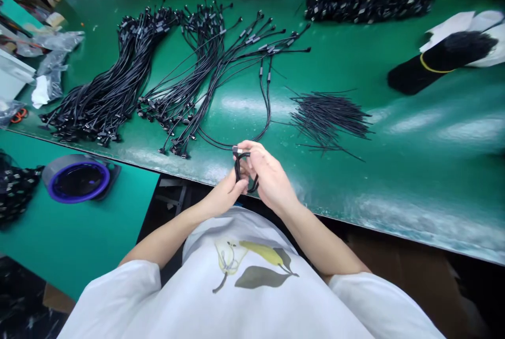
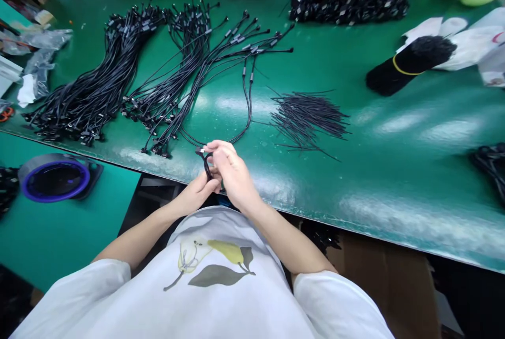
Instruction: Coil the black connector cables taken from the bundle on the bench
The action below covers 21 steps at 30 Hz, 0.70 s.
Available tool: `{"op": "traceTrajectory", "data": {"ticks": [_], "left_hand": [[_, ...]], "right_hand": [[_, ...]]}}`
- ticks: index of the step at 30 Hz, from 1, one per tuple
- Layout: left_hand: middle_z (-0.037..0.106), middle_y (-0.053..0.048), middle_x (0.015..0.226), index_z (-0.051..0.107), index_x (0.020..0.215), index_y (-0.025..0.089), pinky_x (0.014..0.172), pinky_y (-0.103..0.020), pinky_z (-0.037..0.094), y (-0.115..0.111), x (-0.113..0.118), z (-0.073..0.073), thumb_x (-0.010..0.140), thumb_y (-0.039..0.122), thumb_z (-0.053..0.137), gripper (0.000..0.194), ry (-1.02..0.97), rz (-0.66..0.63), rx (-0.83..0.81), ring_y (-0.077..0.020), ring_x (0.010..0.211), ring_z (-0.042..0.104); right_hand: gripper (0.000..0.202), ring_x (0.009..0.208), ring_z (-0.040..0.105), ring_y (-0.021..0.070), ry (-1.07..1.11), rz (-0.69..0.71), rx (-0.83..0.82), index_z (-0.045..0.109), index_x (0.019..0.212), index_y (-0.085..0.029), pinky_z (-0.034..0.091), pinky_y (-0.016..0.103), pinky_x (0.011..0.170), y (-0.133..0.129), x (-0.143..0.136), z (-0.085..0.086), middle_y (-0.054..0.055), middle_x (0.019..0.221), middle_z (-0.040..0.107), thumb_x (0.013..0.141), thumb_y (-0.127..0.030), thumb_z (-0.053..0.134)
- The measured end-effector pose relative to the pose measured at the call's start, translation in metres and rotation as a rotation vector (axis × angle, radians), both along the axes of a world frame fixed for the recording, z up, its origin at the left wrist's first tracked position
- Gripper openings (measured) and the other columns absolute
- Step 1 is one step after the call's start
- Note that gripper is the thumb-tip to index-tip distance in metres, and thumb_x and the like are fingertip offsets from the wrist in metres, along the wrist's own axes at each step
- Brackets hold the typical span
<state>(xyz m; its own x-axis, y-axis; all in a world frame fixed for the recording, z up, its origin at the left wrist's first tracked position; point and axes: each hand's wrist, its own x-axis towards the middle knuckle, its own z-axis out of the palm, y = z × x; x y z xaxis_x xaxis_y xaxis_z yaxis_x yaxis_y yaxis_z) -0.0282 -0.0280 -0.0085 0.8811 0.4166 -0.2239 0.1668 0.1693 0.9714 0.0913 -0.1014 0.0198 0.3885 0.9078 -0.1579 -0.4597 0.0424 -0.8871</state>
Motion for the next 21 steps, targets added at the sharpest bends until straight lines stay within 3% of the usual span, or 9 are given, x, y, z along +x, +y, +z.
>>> {"op": "traceTrajectory", "data": {"ticks": [3,6,9,12,15,18,21], "left_hand": [[0.063,-0.008,0.103,0.061,0.111,0.017,0.097,-0.038,0.042,-0.002,0.0,-0.003,0.083,0.032,0.066,0.033,0.032,-0.063,0.066,-0.0253,0.104,0.056],[0.063,-0.009,0.111,0.061,0.112,0.017,0.105,-0.042,0.037,-0.007,-0.001,-0.007,0.08,0.038,0.071,0.039,-0.001,-0.116,-0.01,-0.0282,0.119,0.051],[0.064,-0.006,0.087,0.061,0.105,0.015,0.095,-0.042,0.045,-0.012,-0.001,-0.006,0.084,0.053,0.064,0.044,-0.049,-0.201,-0.234,-0.0217,0.092,0.061],[0.055,0.0,0.07,0.061,0.092,0.013,0.08,-0.037,0.052,-0.013,-0.002,0.0,0.084,0.06,0.059,0.047,-0.058,-0.241,-0.482,-0.013,0.065,0.054],[0.055,-0.001,0.071,0.065,0.09,0.011,0.079,-0.036,0.053,-0.012,-0.002,0.006,0.08,0.056,0.067,0.046,0.026,-0.229,-0.641,-0.0126,0.067,0.055],[0.063,-0.007,0.081,0.066,0.089,0.01,0.082,-0.038,0.053,-0.012,0.0,0.008,0.075,0.052,0.074,0.046,0.088,-0.211,-0.707,-0.0184,0.078,0.063],[0.059,-0.004,0.073,0.063,0.083,0.01,0.067,-0.03,0.05,-0.016,0.005,0.009,0.075,0.049,0.076,0.041,0.048,-0.141,-0.701,-0.0145,0.066,0.06]], "right_hand": [[0.042,0.067,0.052,0.0099,-0.119,-0.097,0.031,0.052,0.084,-0.02,0.039,0.02,0.048,0.0,-0.011,0.001,0.003,0.091,0.052,0.087,-0.061,0.054],[0.044,0.053,0.042,0.0044,-0.079,-0.163,0.1,0.046,0.086,-0.022,0.033,0.019,0.044,0.005,-0.012,0.002,-0.002,0.084,0.045,0.082,-0.062,0.061],[0.052,0.049,0.033,0.0021,0.031,-0.147,0.162,0.048,0.096,-0.023,0.024,0.017,0.04,0.01,-0.005,0.004,-0.004,0.083,0.04,0.078,-0.071,0.059],[0.055,0.046,0.025,0.0009,0.158,-0.002,0.115,0.052,0.09,-0.02,0.015,0.016,0.037,0.012,0.004,0.006,-0.004,0.078,0.038,0.077,-0.072,0.059],[0.052,0.044,0.02,-0.0003,0.242,0.095,0.041,0.05,0.08,-0.017,0.01,0.015,0.036,0.013,0.01,0.007,-0.006,0.073,0.037,0.078,-0.068,0.063],[0.05,0.043,0.019,-0.0006,0.258,0.121,0.031,0.05,0.081,-0.017,0.008,0.014,0.035,0.012,0.012,0.007,-0.007,0.07,0.037,0.078,-0.064,0.065],[0.043,0.041,0.02,-0.0007,0.291,0.097,0.036,0.05,0.084,-0.018,0.009,0.013,0.035,0.013,0.016,0.005,-0.008,0.068,0.038,0.08,-0.057,0.067]]}}
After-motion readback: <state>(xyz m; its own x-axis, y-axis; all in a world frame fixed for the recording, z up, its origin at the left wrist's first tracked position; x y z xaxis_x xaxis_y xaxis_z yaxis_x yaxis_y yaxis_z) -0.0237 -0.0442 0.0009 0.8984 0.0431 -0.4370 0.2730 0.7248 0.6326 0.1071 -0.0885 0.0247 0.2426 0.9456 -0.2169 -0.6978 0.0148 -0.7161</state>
